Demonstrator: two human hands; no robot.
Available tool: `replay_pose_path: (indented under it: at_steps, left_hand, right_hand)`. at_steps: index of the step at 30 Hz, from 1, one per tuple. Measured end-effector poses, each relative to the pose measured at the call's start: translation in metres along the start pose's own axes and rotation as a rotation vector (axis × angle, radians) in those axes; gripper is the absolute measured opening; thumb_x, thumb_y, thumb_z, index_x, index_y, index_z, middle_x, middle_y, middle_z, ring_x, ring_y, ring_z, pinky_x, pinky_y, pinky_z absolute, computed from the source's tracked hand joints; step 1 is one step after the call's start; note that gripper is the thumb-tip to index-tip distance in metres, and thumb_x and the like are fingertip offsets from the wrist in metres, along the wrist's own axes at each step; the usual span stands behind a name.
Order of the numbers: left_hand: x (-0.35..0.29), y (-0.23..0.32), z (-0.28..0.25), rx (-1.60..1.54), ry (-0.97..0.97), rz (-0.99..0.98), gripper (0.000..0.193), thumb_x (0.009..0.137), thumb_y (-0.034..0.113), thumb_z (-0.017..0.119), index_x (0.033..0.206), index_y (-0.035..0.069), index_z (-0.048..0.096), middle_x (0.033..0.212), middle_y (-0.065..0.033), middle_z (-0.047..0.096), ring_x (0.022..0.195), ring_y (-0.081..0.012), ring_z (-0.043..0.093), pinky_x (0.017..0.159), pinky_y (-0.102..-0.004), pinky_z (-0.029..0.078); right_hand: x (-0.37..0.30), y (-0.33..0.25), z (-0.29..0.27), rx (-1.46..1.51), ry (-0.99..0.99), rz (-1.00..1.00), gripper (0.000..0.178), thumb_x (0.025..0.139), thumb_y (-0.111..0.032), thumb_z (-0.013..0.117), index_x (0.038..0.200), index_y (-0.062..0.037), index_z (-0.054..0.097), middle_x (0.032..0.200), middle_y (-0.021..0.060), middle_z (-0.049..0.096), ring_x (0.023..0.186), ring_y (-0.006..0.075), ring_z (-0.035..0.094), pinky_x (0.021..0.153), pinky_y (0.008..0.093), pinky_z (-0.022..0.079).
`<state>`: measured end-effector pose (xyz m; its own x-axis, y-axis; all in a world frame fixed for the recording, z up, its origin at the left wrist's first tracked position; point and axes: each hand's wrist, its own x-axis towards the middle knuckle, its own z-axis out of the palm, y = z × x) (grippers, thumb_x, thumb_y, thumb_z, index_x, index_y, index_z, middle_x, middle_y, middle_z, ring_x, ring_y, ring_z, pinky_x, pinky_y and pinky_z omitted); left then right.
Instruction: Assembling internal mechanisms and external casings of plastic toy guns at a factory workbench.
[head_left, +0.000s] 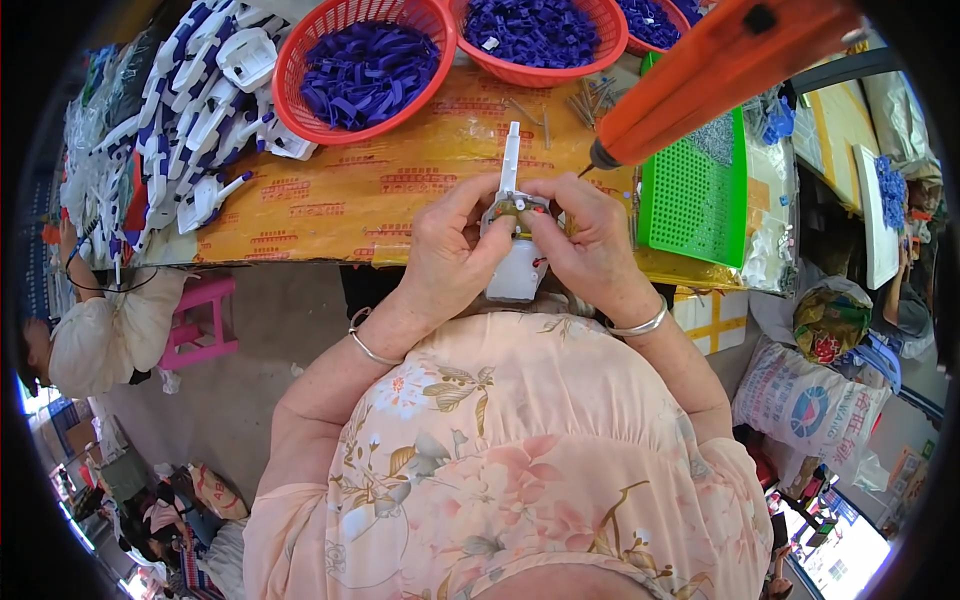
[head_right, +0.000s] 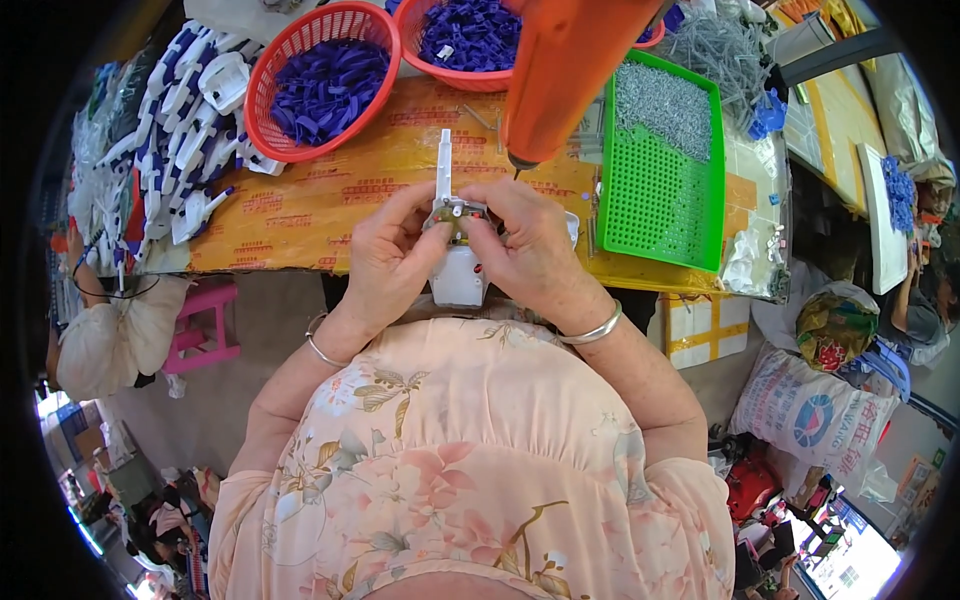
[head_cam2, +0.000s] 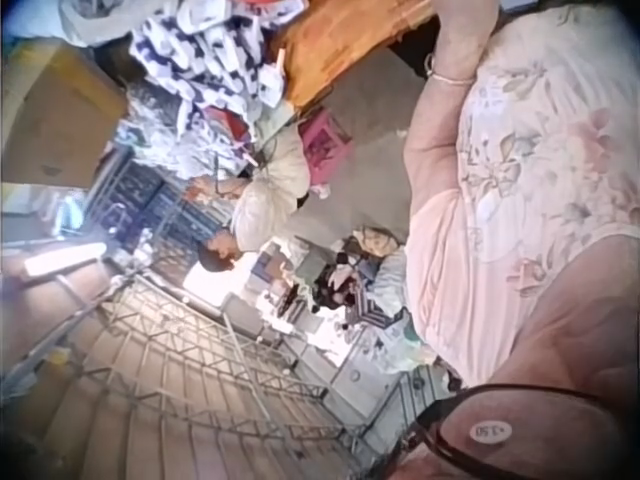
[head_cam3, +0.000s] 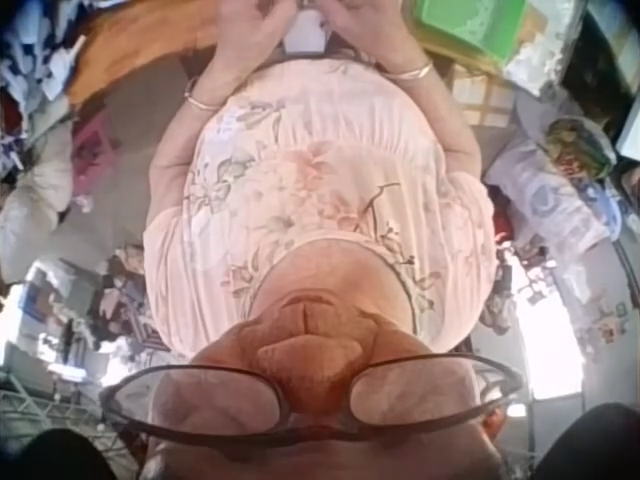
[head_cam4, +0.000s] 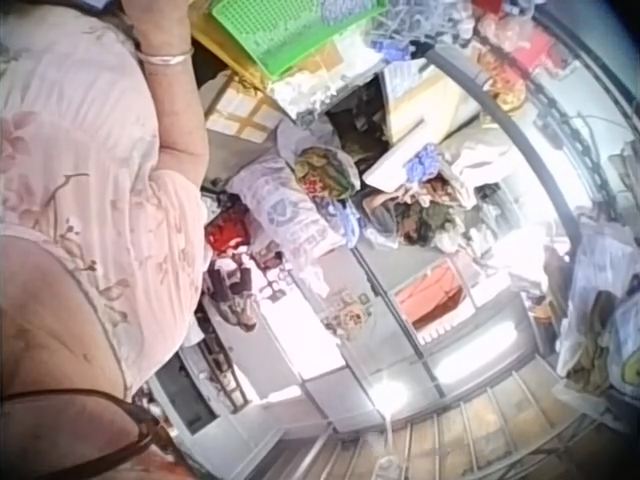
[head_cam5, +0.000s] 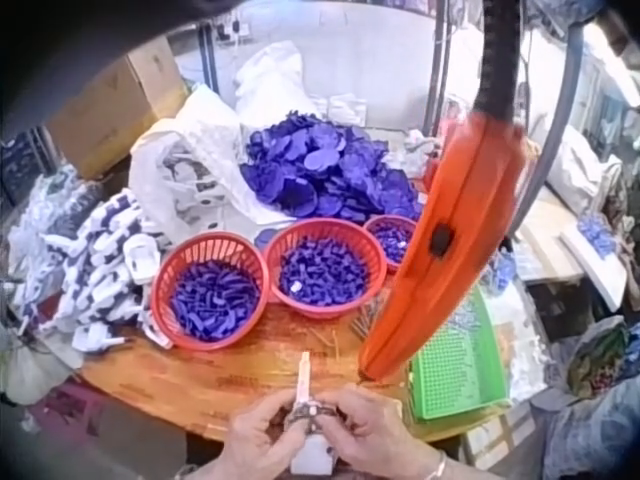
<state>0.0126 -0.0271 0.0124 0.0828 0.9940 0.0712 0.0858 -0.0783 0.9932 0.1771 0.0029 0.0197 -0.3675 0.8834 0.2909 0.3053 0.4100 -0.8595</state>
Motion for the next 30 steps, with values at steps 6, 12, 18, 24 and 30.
replay_pose_path:
  at_steps: [6,12,18,24,30]
  left_hand:
    - [-0.001,0.000,-0.001,-0.297,-0.091,-0.114,0.041,0.082,-0.010,0.047,0.123,-0.002,0.046,0.106,-0.0073,0.059,0.094,-0.0093,0.057,0.078,-0.0225,0.049]
    - [0.001,0.002,-0.003,-0.312,-0.103,-0.125,0.041,0.083,-0.011,0.043,0.122,-0.003,0.047,0.108,-0.0087,0.059,0.095,-0.0105,0.058,0.080,-0.0237,0.049]
    - [0.000,-0.003,-0.009,-0.281,-0.069,-0.099,0.029,0.089,-0.001,0.050,0.117,-0.005,0.054,0.105,-0.0076,0.062,0.092,-0.0087,0.057,0.079,-0.0213,0.046]
    - [-0.001,-0.001,-0.011,-0.263,-0.043,-0.165,0.024,0.091,0.006,0.052,0.112,-0.004,0.058,0.100,-0.0045,0.064,0.089,-0.0071,0.057,0.078,-0.0213,0.046]
    - [0.001,-0.001,-0.010,-0.265,-0.043,-0.168,0.023,0.090,0.005,0.053,0.111,-0.004,0.057,0.097,-0.0041,0.063,0.087,-0.0069,0.057,0.076,-0.0208,0.046]
  right_hand:
    - [-0.001,0.002,0.000,0.012,0.026,0.018,0.019,0.077,0.001,0.062,0.097,0.0006,0.062,0.082,0.0107,0.061,0.072,0.0199,0.060,0.064,0.0283,0.046]
    - [-0.001,0.003,0.000,0.011,0.028,0.019,0.019,0.078,0.001,0.063,0.097,0.0011,0.062,0.082,0.0085,0.061,0.073,0.0158,0.058,0.064,0.0265,0.045]
    - [-0.002,0.002,0.000,0.034,0.018,0.026,0.019,0.078,0.001,0.062,0.097,0.0005,0.063,0.082,0.0104,0.061,0.072,0.0192,0.059,0.062,0.0280,0.045]
    - [-0.003,0.004,0.001,0.046,0.033,-0.012,0.019,0.078,0.001,0.061,0.096,-0.0001,0.063,0.080,0.0121,0.060,0.069,0.0226,0.060,0.059,0.0298,0.046]
    - [-0.003,0.004,0.001,0.029,0.012,-0.038,0.020,0.076,0.003,0.061,0.096,-0.0001,0.062,0.078,0.0133,0.058,0.067,0.0259,0.058,0.059,0.0318,0.046]
